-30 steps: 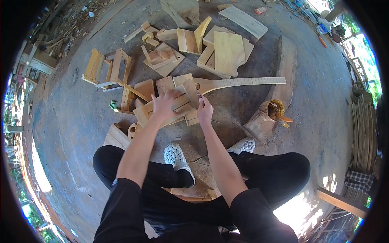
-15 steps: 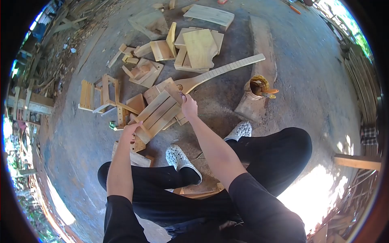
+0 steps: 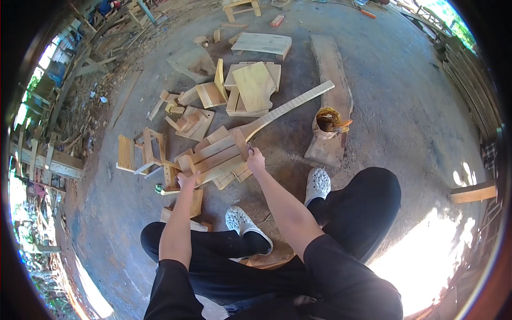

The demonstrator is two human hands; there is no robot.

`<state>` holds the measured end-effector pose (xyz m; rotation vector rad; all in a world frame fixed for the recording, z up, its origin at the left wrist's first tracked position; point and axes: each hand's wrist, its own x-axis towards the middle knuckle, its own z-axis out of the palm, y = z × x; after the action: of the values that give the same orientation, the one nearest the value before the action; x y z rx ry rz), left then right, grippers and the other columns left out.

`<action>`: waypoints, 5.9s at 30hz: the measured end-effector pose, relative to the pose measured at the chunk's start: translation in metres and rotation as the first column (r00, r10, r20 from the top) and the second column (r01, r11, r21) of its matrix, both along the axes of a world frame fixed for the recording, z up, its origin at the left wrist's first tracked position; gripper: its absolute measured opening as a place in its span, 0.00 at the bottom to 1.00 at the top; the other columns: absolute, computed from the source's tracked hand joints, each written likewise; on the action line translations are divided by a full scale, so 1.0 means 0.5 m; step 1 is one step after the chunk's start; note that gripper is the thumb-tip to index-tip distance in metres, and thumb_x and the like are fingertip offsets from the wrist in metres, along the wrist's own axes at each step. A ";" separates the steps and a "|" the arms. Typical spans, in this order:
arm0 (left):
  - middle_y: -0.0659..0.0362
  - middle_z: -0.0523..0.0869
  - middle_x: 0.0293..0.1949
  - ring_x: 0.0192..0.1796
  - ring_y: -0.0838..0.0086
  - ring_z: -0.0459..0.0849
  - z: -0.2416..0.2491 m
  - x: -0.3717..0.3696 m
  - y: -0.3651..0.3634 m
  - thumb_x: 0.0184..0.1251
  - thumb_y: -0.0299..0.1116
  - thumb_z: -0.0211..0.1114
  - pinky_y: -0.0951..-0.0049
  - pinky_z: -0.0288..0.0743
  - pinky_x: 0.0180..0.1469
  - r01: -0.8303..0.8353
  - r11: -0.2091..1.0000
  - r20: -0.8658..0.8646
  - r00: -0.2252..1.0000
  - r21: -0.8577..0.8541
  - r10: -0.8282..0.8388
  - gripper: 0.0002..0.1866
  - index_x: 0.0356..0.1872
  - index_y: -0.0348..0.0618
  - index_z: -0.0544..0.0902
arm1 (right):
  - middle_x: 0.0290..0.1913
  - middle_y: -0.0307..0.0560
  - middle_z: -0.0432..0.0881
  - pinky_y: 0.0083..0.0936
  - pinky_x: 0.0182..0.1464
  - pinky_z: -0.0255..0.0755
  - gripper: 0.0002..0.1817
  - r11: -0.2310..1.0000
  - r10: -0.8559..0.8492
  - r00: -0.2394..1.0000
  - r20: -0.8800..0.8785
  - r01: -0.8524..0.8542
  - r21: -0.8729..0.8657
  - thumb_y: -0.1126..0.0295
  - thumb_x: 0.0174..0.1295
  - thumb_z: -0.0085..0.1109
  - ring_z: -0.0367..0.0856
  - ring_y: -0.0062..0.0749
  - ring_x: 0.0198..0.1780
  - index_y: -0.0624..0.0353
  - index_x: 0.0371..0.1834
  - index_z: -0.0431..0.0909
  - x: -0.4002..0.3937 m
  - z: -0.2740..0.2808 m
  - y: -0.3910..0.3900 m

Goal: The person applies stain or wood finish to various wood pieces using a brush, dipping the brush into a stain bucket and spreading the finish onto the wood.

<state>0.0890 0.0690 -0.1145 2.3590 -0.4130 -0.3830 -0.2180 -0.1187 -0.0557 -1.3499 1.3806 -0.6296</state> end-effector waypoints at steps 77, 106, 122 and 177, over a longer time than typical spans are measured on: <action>0.39 0.74 0.67 0.62 0.42 0.86 0.584 -0.740 -0.428 0.62 0.47 0.70 0.50 0.80 0.64 0.709 0.695 0.226 0.701 -0.118 -0.676 0.42 0.81 0.61 0.71 | 0.38 0.55 0.92 0.41 0.50 0.82 0.18 0.913 -0.367 0.910 -0.192 0.313 -0.260 0.59 0.60 0.79 0.91 0.47 0.43 0.65 0.39 0.88 -0.493 0.000 -0.266; 0.44 0.74 0.69 0.70 0.48 0.79 0.605 -0.773 -0.425 0.65 0.48 0.69 0.52 0.76 0.70 0.615 0.779 0.117 0.788 -0.119 -0.605 0.41 0.81 0.63 0.71 | 0.39 0.57 0.91 0.41 0.52 0.81 0.18 0.912 -0.374 0.906 -0.199 0.320 -0.256 0.59 0.60 0.78 0.90 0.51 0.45 0.64 0.40 0.88 -0.486 0.005 -0.233; 0.44 0.75 0.72 0.73 0.52 0.78 0.578 -0.708 -0.442 0.63 0.46 0.71 0.55 0.72 0.75 0.567 0.788 0.005 0.812 -0.239 -0.583 0.40 0.79 0.54 0.75 | 0.31 0.46 0.89 0.31 0.40 0.78 0.17 1.000 -0.003 0.967 -0.255 0.001 -0.011 0.62 0.60 0.81 0.86 0.30 0.34 0.66 0.38 0.89 -0.624 0.059 -0.125; 0.36 0.71 0.70 0.56 0.40 0.89 0.579 -0.783 -0.446 0.64 0.52 0.69 0.49 0.83 0.60 0.621 0.783 0.243 0.765 -0.036 -0.596 0.43 0.82 0.59 0.69 | 0.48 0.44 0.84 0.44 0.59 0.63 0.11 0.804 -0.462 0.665 -0.586 0.036 -0.594 0.62 0.61 0.74 0.76 0.45 0.59 0.55 0.40 0.86 -0.469 0.073 -0.061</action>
<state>-0.3026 -0.1543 0.1750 2.1046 -1.2963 -0.3768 -0.4524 -0.1492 -0.0191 -2.0071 2.1776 -0.7620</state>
